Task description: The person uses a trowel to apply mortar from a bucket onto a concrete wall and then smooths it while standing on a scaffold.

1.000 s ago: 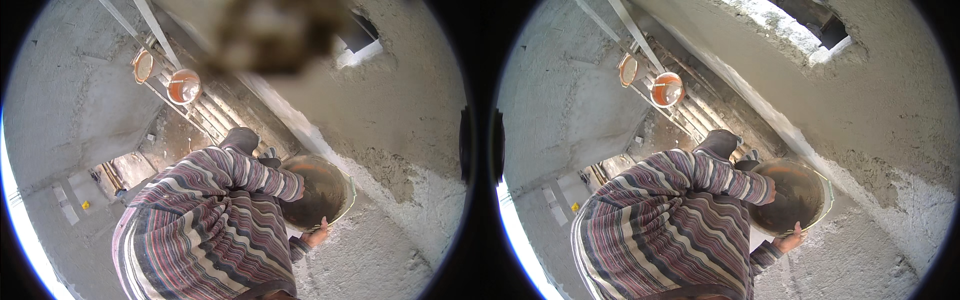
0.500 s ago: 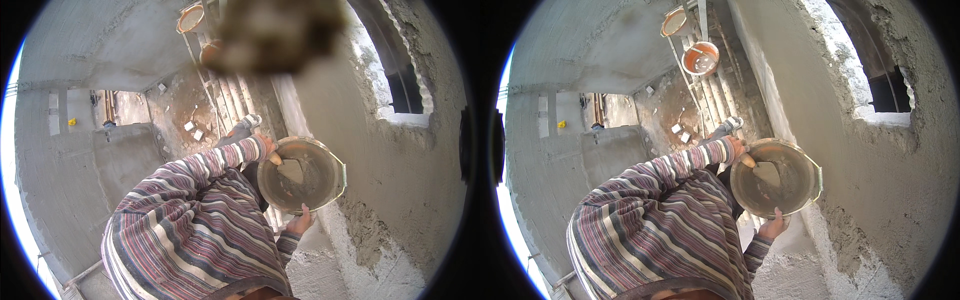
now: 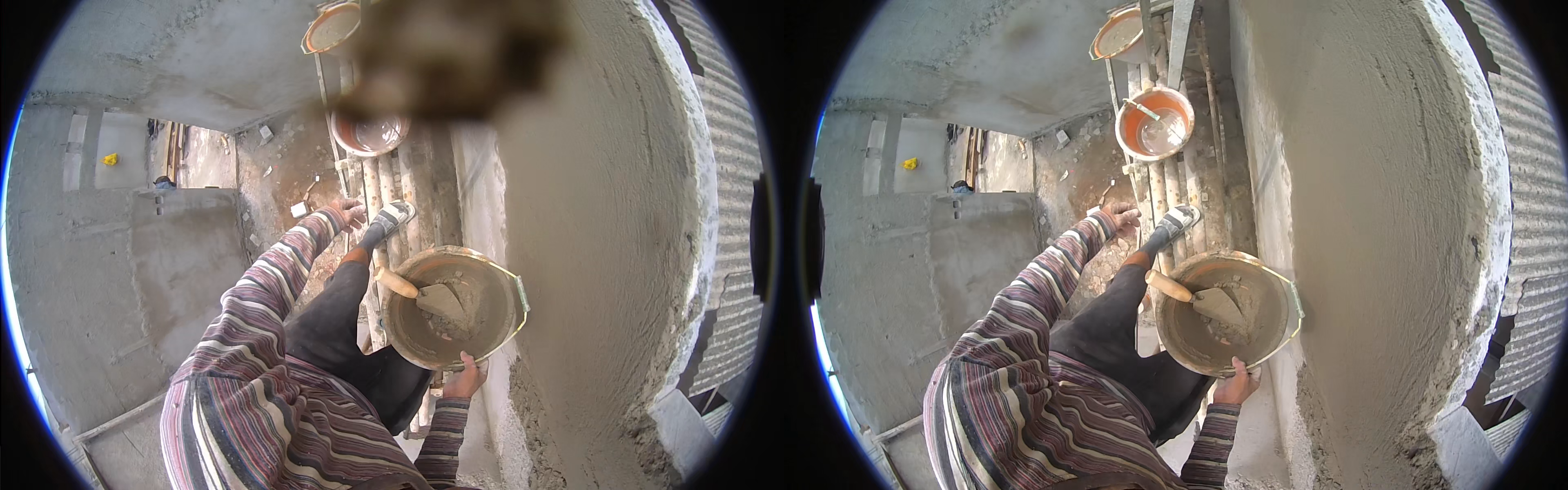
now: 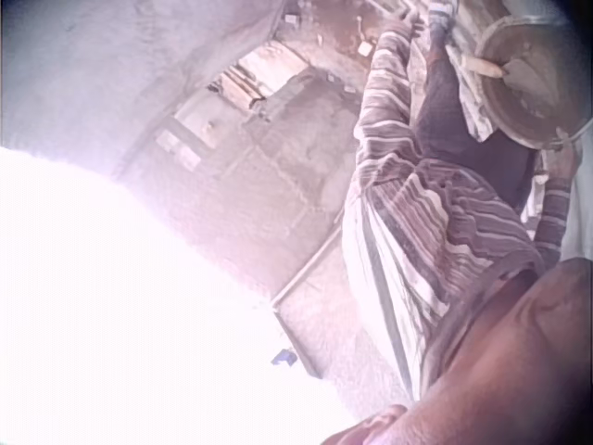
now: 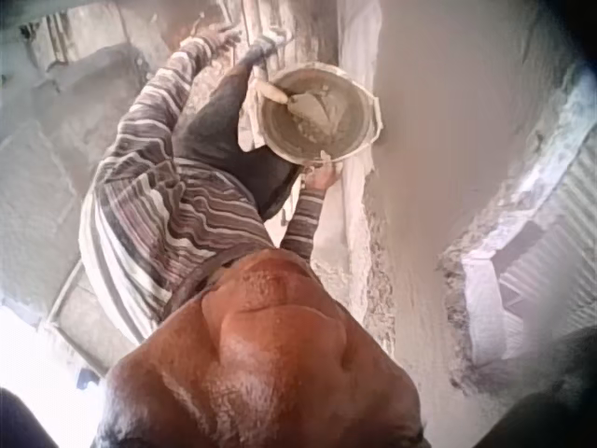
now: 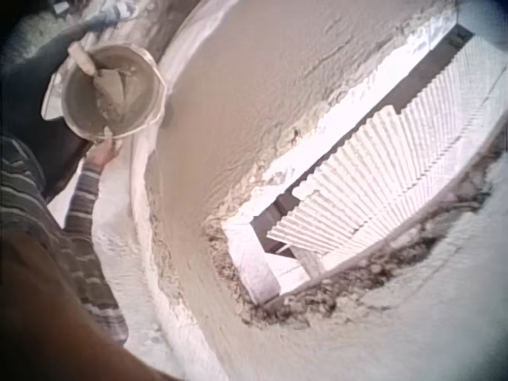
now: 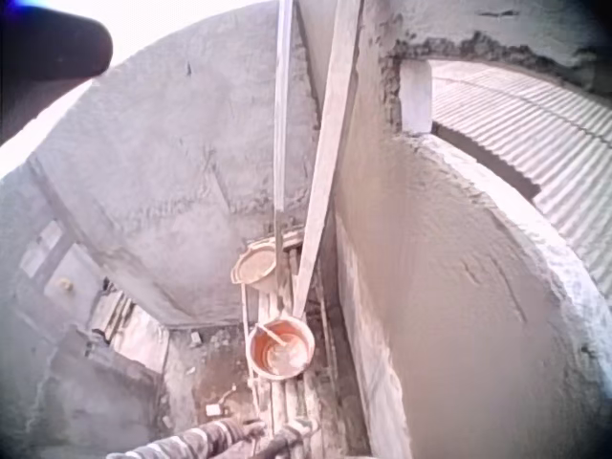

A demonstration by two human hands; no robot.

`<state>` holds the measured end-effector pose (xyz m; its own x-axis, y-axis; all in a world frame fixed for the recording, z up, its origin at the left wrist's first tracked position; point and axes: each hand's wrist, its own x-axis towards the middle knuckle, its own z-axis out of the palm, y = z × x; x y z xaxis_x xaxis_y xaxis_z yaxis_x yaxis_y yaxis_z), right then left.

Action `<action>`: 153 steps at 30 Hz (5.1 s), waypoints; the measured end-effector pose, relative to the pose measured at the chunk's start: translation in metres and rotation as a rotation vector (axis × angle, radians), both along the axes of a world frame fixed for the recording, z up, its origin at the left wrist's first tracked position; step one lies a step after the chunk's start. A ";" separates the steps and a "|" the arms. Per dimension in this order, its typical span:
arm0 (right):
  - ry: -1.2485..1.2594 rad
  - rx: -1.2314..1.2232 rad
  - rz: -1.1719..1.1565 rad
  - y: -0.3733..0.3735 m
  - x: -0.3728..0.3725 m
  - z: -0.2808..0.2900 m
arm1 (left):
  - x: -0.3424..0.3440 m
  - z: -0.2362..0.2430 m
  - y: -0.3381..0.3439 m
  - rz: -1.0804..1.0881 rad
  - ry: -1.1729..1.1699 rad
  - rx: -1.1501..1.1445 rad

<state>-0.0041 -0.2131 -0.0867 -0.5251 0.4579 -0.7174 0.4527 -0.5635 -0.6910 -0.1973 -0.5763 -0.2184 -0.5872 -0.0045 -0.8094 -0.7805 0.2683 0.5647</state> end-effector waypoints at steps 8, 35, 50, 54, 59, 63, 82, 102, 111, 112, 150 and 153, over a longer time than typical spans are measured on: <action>-0.161 0.096 -0.001 -0.067 -0.114 -0.157 | -0.192 -0.206 -0.058 0.234 0.100 0.095; -0.146 0.123 0.248 -0.130 -0.284 -0.284 | -0.201 -0.210 0.009 0.271 -0.186 0.778; -0.187 0.168 0.271 -0.124 -0.260 -0.226 | -0.122 -0.219 0.031 -1.557 0.189 -0.597; -0.154 0.165 0.300 -0.104 -0.244 -0.195 | -0.126 -0.123 0.038 -1.394 0.111 -0.390; -0.105 0.113 0.233 -0.087 -0.198 -0.126 | -0.107 -0.015 0.056 -1.180 -0.085 -0.351; -0.087 0.057 0.152 -0.066 -0.147 -0.049 | -0.008 -0.004 0.045 -1.160 0.209 -0.250; -0.081 0.246 -0.311 -0.024 0.117 0.153 | 0.073 0.226 0.254 -1.856 0.517 -0.227; 0.102 0.218 -1.182 -0.187 0.105 0.161 | 0.088 0.286 0.273 -2.999 0.714 0.088; 0.083 0.289 -1.069 -0.181 0.106 0.164 | 0.069 0.304 0.332 -2.847 1.376 0.110; 0.087 0.288 -1.054 -0.179 0.108 0.165 | 0.077 0.296 0.329 -2.828 1.485 0.195; 0.045 0.423 -0.867 -0.145 0.089 0.173 | 0.063 0.294 0.254 -2.957 1.003 0.072; 0.046 0.403 -0.894 -0.151 0.093 0.168 | 0.042 0.317 0.268 -3.085 1.070 0.236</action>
